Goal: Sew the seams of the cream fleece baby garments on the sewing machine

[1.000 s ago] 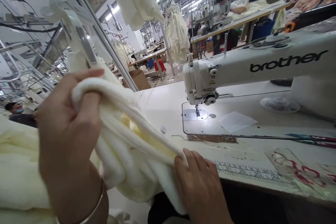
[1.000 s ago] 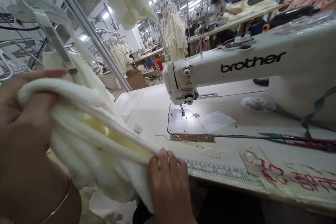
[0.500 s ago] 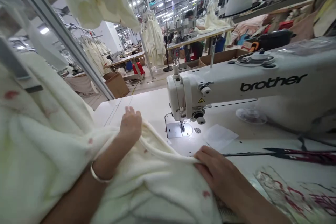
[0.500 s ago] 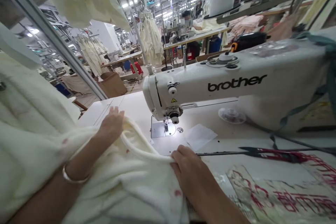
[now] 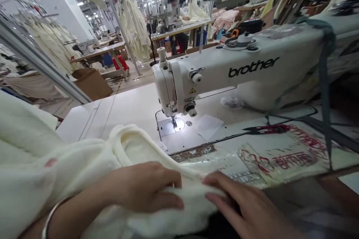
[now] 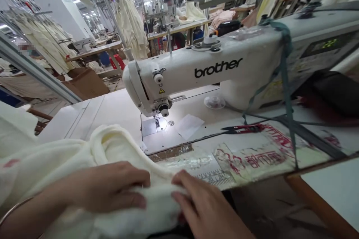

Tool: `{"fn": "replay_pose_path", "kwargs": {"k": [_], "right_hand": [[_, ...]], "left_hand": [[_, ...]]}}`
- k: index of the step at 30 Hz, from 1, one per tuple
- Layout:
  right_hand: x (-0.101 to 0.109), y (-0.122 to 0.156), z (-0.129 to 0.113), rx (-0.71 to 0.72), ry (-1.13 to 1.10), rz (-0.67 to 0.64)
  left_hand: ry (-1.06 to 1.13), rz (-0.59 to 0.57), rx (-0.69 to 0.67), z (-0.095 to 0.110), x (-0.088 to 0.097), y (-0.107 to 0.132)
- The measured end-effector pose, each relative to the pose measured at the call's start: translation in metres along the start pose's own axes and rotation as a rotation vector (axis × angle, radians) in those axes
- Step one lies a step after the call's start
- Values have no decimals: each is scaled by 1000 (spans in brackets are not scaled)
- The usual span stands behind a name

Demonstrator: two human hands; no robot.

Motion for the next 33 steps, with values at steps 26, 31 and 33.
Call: {"fn": "replay_pose_path", "kwargs": {"k": [26, 31, 33], "right_hand": [[15, -57, 18, -154, -67, -275], [20, -64, 24, -190, -212, -393], [22, -64, 25, -168, -262, -424]], "left_hand": [[-135, 366, -25, 1, -9, -48], [170, 343, 52, -9, -1, -46], [236, 359, 42, -11, 2, -47]]}}
Point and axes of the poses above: each hand's wrist, its own y-axis away from the middle knuckle, its own x-axis out of the back of the hand, z = x × y, the point moved 6 cm from there along -y, towards the middle knuckle, and after that the axes turned 7 degrees about -z, right-handed, at the moved point
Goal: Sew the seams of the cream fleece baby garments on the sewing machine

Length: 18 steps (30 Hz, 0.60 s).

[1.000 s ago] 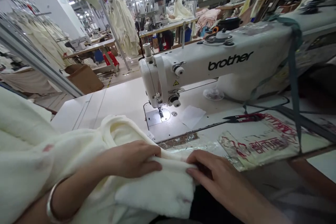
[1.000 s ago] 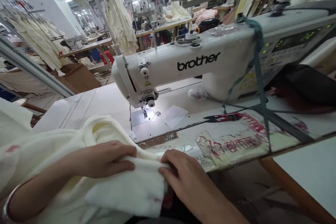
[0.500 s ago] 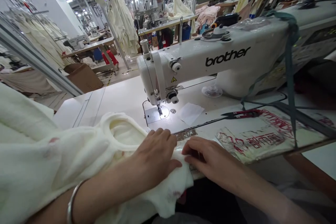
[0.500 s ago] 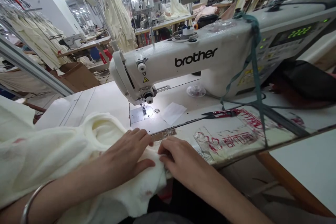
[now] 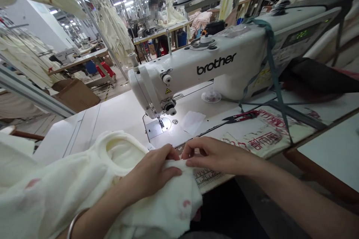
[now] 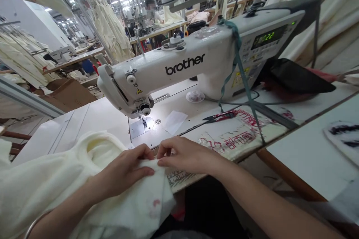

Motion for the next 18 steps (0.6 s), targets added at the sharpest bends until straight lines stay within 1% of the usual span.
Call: {"fn": "replay_pose_path", "kwargs": {"k": [4, 7, 10, 13, 18], "right_hand": [[5, 1, -2, 44, -20, 2], [3, -2, -1, 48, -108, -8], [1, -5, -1, 52, -191, -8], [2, -7, 0, 36, -171, 29], [5, -6, -2, 6, -143, 70]], "left_hand": [[95, 0, -1, -3, 2, -2], [147, -8, -18, -4, 2, -1], [109, -21, -9, -3, 3, -2], [53, -29, 26, -1, 4, -3], [66, 20, 74, -1, 2, -5]]}}
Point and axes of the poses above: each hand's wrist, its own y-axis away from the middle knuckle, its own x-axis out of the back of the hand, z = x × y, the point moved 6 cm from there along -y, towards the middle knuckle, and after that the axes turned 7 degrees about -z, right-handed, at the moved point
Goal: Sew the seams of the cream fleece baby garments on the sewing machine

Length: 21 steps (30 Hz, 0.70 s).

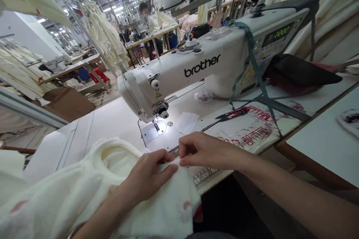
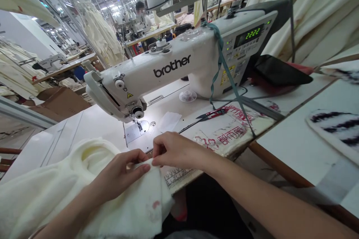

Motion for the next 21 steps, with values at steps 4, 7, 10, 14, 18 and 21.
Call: {"fn": "replay_pose_path", "kwargs": {"k": [4, 7, 10, 14, 18, 21], "right_hand": [[4, 7, -7, 21, 2, -24], [3, 14, -7, -13, 12, -54], [-2, 16, -4, -28, 114, -7], [-12, 13, 7, -16, 17, 9], [-11, -3, 16, -60, -64, -23], [3, -29, 14, -108, 34, -4]], "left_hand": [[-28, 83, -9, 0, -1, 2], [-23, 104, -23, 0, -2, 4], [-27, 119, -33, 1, -3, 5], [-25, 141, -19, -1, -4, 6], [34, 137, 29, -7, 2, -2], [95, 148, 96, -17, 18, -19]]}}
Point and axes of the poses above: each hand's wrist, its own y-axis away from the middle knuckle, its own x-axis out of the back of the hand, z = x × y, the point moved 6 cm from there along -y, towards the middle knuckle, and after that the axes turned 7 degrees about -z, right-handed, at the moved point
